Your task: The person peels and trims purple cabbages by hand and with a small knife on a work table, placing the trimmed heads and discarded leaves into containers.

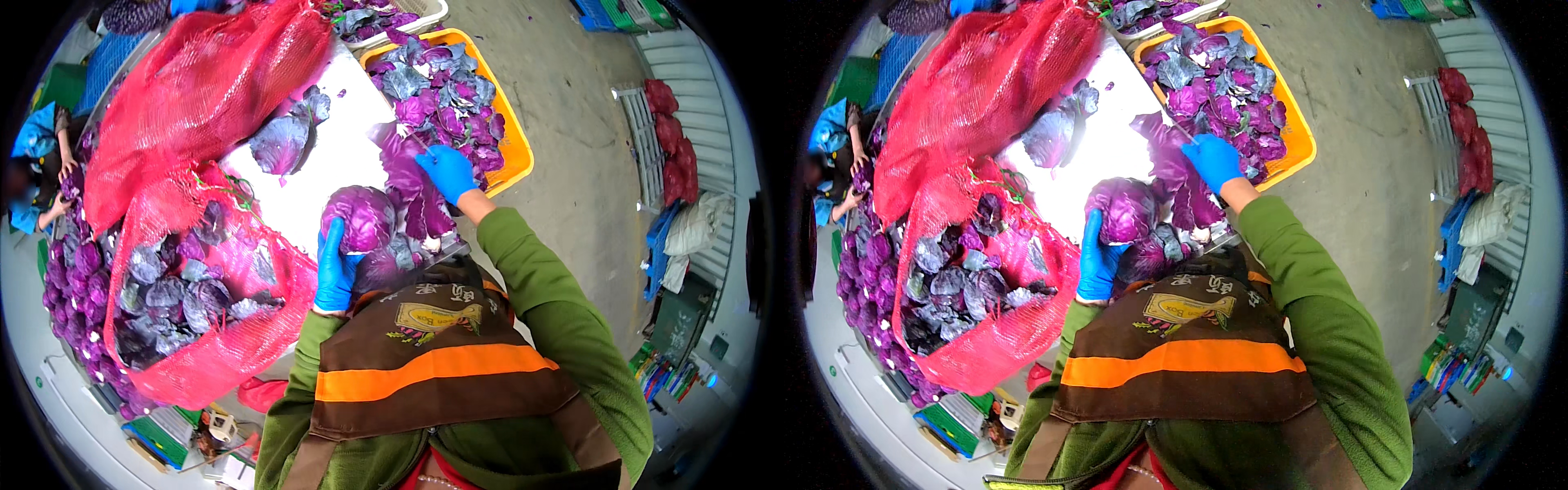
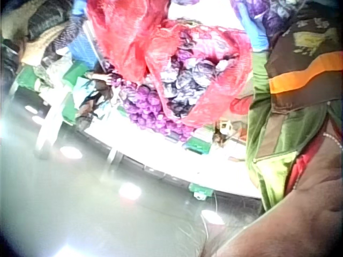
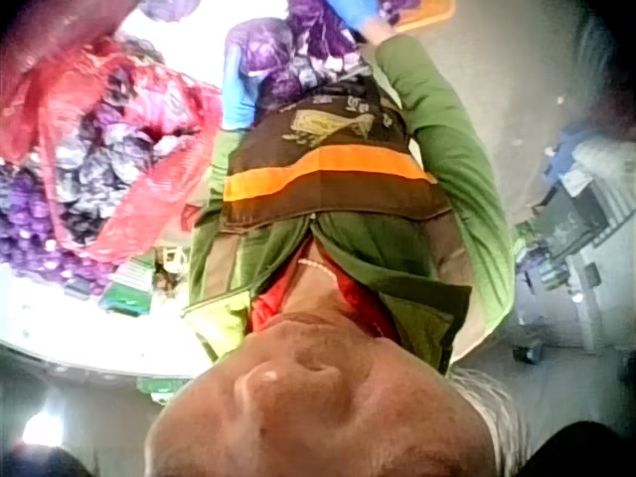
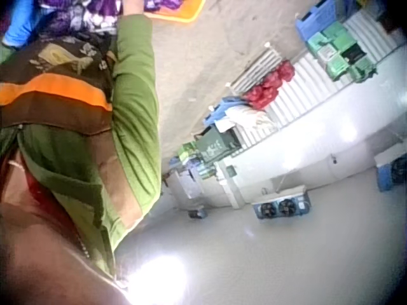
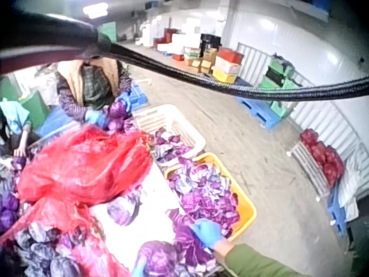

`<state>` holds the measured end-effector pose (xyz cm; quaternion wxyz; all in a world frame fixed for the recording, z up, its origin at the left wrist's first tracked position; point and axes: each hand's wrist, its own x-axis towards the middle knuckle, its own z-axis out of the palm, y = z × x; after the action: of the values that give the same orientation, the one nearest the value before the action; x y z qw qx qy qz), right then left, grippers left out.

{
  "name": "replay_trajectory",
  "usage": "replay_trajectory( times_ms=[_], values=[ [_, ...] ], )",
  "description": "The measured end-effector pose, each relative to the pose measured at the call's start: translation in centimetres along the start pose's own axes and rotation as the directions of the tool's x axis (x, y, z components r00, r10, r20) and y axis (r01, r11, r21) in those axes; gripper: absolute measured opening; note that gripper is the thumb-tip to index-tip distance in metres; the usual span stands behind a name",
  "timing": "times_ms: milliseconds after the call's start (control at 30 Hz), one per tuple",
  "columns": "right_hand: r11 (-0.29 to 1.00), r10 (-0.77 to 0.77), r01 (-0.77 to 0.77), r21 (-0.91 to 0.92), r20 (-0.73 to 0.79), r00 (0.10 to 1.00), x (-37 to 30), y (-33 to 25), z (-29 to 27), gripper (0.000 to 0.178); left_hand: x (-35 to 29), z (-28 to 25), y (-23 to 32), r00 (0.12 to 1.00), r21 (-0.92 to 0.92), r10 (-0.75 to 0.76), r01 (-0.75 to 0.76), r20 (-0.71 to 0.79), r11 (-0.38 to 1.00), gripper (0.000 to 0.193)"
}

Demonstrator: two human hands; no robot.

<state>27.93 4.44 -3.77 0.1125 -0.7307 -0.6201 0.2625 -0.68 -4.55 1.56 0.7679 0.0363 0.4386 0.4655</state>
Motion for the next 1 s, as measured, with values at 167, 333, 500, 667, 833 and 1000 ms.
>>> replay_trajectory(
  times_ms=[167, 333, 500, 667, 833, 1000],
  values=[
    [0.966, -0.111, 0.108, 0.233, 0.001, 0.994, -3.8, -7.0, -5.2, 0.058, 0.7, 0.0, -2.1, 0.995, -0.185, -0.094, 0.085, -0.04, 0.979, 0.075],
    [0.908, -0.341, 0.286, 0.307, 0.143, 0.929, -6.4, -8.0, -1.2, 0.057, -0.7, 0.4, 0.5, 0.948, 0.011, -0.316, 0.316, 0.026, 0.949, 0.081],
    [0.948, -0.194, 0.125, 0.291, 0.224, 0.955, -4.2, -10.3, -1.1, 0.047, -1.5, 0.9, 1.6, 0.802, 0.929, 0.503, -0.369, 0.323, -0.008, 0.127],
    [0.919, -0.191, 0.116, 0.378, 0.17, 0.967, -3.4, -10.3, -1.7, 0.042, 2.4, 1.4, 3.9, 0.776, 0.897, 0.461, -0.425, 0.43, -0.12, 0.112],
    [0.944, -0.24, 0.216, 0.249, 0.068, 0.968, -8.2, -8.2, -2.7, 0.037, 2.7, 3.8, 3.7, 0.797, 0.954, 0.526, -0.26, 0.298, -0.147, 0.103],
    [0.912, -0.369, 0.371, 0.176, -0.042, 0.928, -9.4, -9.7, -4.0, 0.032, 4.3, 3.7, 3.0, 0.757, 0.946, 0.575, -0.304, 0.311, -0.111, 0.105]
  ],
)
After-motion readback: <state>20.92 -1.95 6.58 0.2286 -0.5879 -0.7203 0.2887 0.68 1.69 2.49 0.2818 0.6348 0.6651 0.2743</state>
